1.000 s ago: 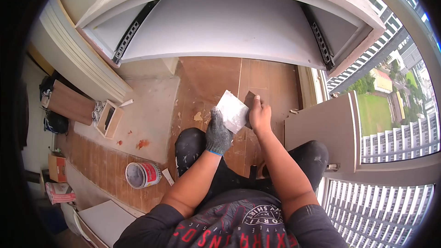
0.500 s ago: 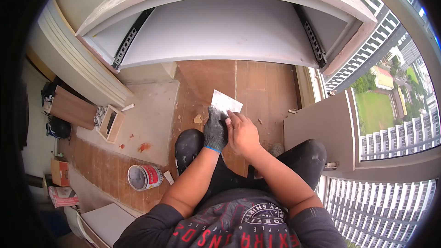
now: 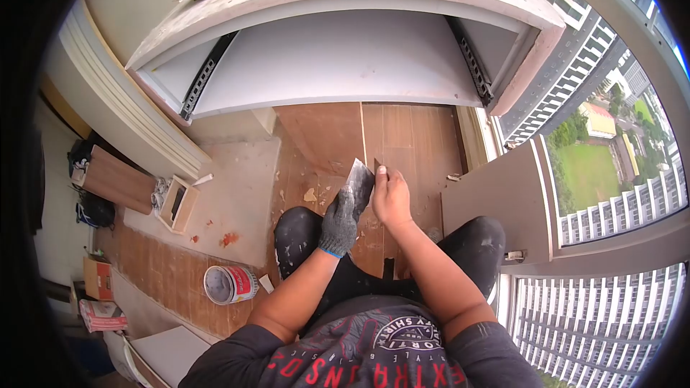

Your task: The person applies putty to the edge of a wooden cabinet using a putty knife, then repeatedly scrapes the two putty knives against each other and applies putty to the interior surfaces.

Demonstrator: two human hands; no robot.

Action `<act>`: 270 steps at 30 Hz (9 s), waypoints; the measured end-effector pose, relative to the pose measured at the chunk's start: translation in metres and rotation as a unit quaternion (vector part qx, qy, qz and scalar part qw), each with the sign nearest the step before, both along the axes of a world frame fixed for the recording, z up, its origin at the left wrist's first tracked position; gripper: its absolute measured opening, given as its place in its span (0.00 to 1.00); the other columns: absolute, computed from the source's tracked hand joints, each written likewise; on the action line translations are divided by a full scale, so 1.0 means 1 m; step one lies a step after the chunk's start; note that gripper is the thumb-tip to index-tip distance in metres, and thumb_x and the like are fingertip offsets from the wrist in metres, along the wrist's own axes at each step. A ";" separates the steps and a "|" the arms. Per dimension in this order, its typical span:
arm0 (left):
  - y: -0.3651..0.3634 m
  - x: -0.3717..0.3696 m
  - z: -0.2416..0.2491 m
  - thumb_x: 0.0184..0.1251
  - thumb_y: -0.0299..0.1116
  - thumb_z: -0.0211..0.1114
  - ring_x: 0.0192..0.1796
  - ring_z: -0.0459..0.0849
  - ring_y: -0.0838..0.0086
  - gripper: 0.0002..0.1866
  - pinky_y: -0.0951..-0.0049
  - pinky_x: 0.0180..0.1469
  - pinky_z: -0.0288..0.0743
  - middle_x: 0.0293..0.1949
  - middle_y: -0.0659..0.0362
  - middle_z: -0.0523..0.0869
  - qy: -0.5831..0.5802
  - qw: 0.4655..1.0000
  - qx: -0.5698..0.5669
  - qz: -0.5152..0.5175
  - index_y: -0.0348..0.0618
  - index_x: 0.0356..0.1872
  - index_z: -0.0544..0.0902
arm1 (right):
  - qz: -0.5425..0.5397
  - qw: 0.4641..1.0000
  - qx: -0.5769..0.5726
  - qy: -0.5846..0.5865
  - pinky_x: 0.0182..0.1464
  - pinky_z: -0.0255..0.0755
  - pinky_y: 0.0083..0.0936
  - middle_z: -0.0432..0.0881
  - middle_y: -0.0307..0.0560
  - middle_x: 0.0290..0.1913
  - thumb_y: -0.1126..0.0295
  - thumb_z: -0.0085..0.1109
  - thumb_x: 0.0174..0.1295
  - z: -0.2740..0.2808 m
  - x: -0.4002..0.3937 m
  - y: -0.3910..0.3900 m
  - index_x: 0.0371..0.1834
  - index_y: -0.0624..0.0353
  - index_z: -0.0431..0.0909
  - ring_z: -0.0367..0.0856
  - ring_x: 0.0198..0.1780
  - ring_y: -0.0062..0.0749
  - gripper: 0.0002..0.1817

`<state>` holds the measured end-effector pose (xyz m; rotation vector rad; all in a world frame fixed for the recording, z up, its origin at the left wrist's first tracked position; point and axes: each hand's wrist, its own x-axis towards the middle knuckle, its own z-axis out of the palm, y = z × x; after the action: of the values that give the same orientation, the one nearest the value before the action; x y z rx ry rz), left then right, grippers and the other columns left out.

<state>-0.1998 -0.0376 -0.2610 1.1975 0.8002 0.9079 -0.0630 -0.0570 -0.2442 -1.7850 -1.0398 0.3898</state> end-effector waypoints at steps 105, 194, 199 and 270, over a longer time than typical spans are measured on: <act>0.045 0.031 -0.070 0.82 0.54 0.47 0.44 0.82 0.73 0.24 0.71 0.45 0.81 0.51 0.59 0.83 -0.147 0.917 -0.363 -0.082 0.52 0.65 0.76 | 0.106 0.965 0.167 -0.175 0.45 0.78 0.38 0.83 0.57 0.45 0.77 0.61 0.64 0.019 -0.039 -0.068 0.56 0.67 0.80 0.83 0.43 0.51 0.17; 0.032 -0.006 -0.023 0.79 0.54 0.54 0.52 0.85 0.63 0.28 0.68 0.58 0.75 0.52 0.48 0.88 0.111 0.990 -0.048 -0.069 0.35 0.59 0.80 | -0.009 0.974 -0.011 0.225 0.39 0.73 0.33 0.81 0.49 0.24 0.53 0.52 0.77 0.009 -0.001 -0.053 0.39 0.70 0.81 0.81 0.32 0.34 0.25; 0.015 -0.005 -0.031 0.79 0.61 0.46 0.54 0.84 0.67 0.36 0.68 0.60 0.75 0.53 0.52 0.86 -0.072 0.971 -0.113 -0.198 0.33 0.62 0.77 | -0.021 0.860 0.011 0.510 0.48 0.77 0.28 0.83 0.44 0.44 0.55 0.53 0.77 0.021 0.022 -0.056 0.55 0.65 0.75 0.81 0.44 0.27 0.21; 0.041 0.009 -0.092 0.76 0.33 0.52 0.77 0.62 0.58 0.29 0.66 0.79 0.54 0.73 0.43 0.67 0.268 0.875 0.297 -0.272 0.34 0.75 0.61 | 0.063 0.988 -0.013 -0.143 0.49 0.79 0.45 0.86 0.61 0.42 0.68 0.53 0.73 -0.005 -0.023 -0.029 0.46 0.65 0.84 0.84 0.45 0.59 0.13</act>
<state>-0.1903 0.0033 -0.3529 2.1474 0.5562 0.3348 -0.0863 -0.0861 -0.2491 -1.8393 -1.3579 0.2263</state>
